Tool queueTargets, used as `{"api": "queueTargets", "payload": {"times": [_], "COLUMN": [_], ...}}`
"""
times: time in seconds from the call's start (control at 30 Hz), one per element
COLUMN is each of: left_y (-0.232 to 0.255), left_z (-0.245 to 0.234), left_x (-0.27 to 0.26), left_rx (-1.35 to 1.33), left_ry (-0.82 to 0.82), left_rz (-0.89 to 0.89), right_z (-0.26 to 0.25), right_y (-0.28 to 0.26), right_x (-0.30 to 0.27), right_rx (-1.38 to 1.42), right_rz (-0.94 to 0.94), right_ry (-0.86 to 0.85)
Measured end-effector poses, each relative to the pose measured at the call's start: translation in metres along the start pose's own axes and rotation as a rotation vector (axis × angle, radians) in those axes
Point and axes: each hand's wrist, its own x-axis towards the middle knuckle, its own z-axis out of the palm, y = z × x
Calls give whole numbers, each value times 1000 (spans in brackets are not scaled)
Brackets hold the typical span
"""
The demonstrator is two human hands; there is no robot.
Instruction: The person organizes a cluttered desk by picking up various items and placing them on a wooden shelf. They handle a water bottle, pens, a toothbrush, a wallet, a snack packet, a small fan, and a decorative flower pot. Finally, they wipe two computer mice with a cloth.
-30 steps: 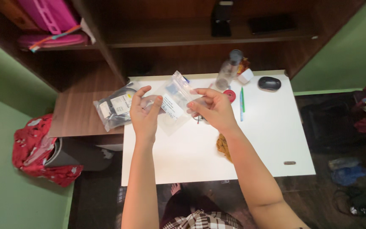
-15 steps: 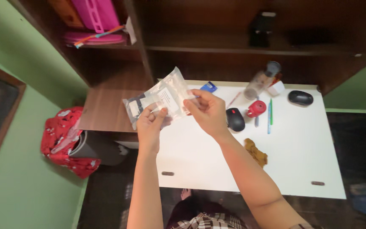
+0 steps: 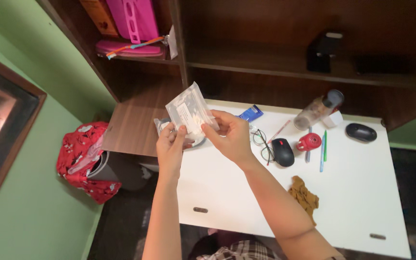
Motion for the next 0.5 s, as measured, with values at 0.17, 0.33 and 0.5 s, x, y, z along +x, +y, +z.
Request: {"api": "queueTargets", "payload": {"times": [0.17, 0.33, 0.5], "left_y": [-2, -6, -4], "left_z": [2, -4, -22], "left_x": [21, 41, 73], "left_rx": [197, 231, 453], "left_ry": [39, 15, 13], "left_rz": [-5, 3, 133], "right_z": [4, 16, 37], "right_y": [2, 6, 22], "right_x": [24, 39, 58], "right_rx": [-127, -210, -340], "right_rz": [-108, -124, -307], "right_ry": [73, 167, 258]}}
